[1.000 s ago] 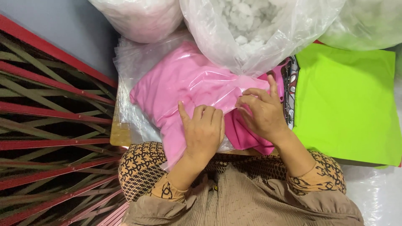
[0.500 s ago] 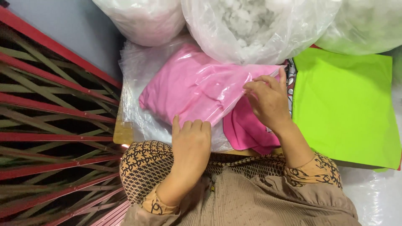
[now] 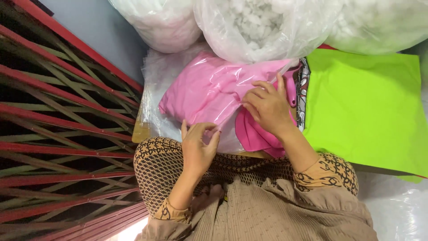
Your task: The person removes a pink garment from a clear plastic bag and places it on a lime green fabric sheet. They then use a lint roller to clean the surface of the green sheet before folding it.
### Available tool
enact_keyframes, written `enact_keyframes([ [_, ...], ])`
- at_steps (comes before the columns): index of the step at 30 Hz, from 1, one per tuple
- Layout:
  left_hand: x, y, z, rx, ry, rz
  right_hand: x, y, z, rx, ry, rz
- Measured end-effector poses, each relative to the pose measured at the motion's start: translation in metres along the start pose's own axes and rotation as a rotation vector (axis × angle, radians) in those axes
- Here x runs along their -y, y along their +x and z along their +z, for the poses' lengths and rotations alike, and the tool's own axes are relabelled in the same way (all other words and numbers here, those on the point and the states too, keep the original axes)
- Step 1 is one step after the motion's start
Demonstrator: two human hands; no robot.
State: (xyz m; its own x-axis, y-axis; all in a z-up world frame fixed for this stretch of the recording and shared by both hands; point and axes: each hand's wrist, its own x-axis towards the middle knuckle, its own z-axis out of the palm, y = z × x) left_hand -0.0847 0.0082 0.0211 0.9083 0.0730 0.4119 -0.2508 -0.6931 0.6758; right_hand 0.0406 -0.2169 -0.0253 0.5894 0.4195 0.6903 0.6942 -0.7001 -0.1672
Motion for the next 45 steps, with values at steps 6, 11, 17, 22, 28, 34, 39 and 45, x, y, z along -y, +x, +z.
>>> enact_keyframes([
  [6,0.003,-0.019,0.006,-0.04,-0.158,-0.144,0.016,0.003,-0.011,0.108,0.27,0.012],
  [11,-0.003,-0.023,0.009,-0.035,-0.213,-0.194,0.036,-0.002,-0.007,0.066,0.327,-0.097],
  [17,0.005,-0.025,0.013,0.001,-0.213,-0.225,0.04,-0.006,-0.009,0.146,0.368,-0.124],
  [22,0.019,-0.031,0.019,0.028,-0.206,-0.249,0.033,-0.011,-0.006,0.269,0.31,-0.157],
  [28,0.032,-0.056,0.039,0.698,0.216,0.18,0.008,-0.014,-0.026,0.609,0.236,0.032],
  [34,0.058,-0.087,0.095,0.28,0.43,0.74,0.01,-0.027,-0.023,0.804,0.124,0.061],
  [39,0.047,-0.047,0.07,0.105,0.115,0.481,0.027,0.005,-0.068,0.864,0.619,0.16],
  [45,0.016,-0.015,0.032,-0.025,-0.119,0.233,0.045,0.013,-0.066,0.515,0.706,0.046],
])
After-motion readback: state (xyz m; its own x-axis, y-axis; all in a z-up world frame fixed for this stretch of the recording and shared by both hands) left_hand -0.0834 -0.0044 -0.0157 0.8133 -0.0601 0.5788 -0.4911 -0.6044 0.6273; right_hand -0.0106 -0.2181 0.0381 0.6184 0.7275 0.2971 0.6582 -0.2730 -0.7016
